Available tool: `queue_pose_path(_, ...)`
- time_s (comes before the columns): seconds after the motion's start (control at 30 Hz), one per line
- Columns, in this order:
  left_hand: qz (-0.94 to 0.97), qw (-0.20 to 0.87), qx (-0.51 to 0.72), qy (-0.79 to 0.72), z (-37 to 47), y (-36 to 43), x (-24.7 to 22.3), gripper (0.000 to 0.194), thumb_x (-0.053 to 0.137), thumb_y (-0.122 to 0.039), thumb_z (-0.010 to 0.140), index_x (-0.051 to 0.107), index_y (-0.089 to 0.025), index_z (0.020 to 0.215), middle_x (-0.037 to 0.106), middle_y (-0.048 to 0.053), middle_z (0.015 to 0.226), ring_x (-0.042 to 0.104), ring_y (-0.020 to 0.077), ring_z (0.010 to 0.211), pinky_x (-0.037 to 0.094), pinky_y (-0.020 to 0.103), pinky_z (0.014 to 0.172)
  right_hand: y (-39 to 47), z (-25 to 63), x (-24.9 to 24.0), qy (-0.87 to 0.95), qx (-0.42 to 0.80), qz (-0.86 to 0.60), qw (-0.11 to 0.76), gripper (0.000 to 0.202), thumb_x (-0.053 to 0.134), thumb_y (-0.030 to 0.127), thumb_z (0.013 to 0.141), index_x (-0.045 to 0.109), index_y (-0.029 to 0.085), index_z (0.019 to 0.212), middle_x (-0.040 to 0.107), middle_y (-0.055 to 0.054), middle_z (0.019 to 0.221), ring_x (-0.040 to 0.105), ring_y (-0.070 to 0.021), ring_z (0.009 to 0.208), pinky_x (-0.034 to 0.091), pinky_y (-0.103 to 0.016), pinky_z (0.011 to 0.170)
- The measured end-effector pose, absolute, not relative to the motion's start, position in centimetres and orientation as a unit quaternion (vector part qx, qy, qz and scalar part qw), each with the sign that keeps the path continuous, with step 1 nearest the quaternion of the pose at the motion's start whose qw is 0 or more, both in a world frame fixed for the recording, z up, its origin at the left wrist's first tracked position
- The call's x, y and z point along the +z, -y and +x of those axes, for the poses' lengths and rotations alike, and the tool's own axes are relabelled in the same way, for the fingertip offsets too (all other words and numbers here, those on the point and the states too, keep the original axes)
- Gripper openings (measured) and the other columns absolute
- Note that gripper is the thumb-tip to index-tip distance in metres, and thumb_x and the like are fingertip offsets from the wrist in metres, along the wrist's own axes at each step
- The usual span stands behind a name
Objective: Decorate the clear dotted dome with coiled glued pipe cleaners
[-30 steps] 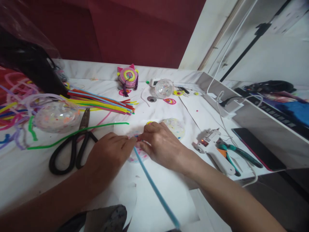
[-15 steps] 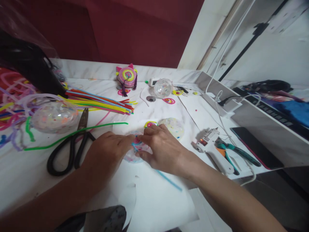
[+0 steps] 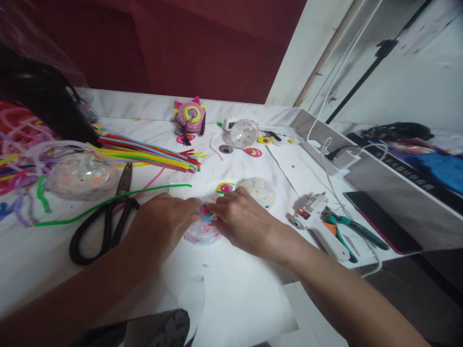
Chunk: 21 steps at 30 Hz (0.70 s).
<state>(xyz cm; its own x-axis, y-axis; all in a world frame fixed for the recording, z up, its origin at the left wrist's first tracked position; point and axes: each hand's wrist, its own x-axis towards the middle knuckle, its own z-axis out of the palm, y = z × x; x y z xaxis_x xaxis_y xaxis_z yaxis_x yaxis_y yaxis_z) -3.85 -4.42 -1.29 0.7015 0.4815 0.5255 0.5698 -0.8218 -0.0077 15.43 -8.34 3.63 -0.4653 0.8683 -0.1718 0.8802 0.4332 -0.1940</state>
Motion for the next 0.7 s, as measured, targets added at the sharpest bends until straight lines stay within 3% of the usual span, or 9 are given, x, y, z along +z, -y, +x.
queue_pose_path(0.17,-0.919,-0.018,-0.241,0.313,-3.6,3.6,-0.8,0.024,0.05,-0.017,0.094,0.074,-0.023,0.095,0.078,0.002,0.083,0.071,0.0219,0.076,0.05,0.034,0.071,8.1,15.9,3.1,-0.854,-0.124,0.506,-0.012,0.025,0.057,0.008,0.094,0.075,0.013,0.111,0.074,-0.01,0.094,0.062,-0.0223,0.089,0.031,-0.036,0.083)
queue_pose_path(0.33,-0.911,-0.126,-0.19,0.343,-3.3,2.8,0.2,0.021,0.058,-0.014,0.086,0.076,-0.024,0.092,0.074,0.0,0.08,0.068,0.0175,0.076,0.044,0.028,0.068,7.7,16.6,2.9,-0.858,-0.143,0.49,-0.054,0.023,0.061,0.008,0.093,0.077,0.015,0.107,0.073,-0.009,0.094,0.063,-0.0216,0.091,0.035,-0.035,0.081)
queue_pose_path(0.57,-0.915,-0.172,-0.137,0.338,-2.7,2.0,1.2,0.019,0.061,-0.015,0.084,0.075,-0.021,0.074,0.061,-0.003,0.068,0.059,0.0133,0.066,0.035,0.026,0.062,7.4,17.3,2.3,-0.852,-0.186,0.473,-0.129,0.028,0.061,-0.001,0.088,0.08,0.018,0.097,0.07,-0.007,0.089,0.062,-0.0195,0.09,0.039,-0.032,0.081)
queue_pose_path(0.7,-0.908,-0.187,-0.124,0.354,-2.6,1.8,1.1,0.018,0.062,-0.016,0.081,0.078,-0.023,0.08,0.061,-0.003,0.07,0.059,0.0139,0.068,0.036,0.027,0.064,7.3,17.5,2.0,-0.846,-0.207,0.466,-0.155,0.034,0.061,-0.006,0.086,0.081,0.019,0.099,0.07,-0.005,0.084,0.061,-0.0172,0.084,0.04,-0.031,0.078)
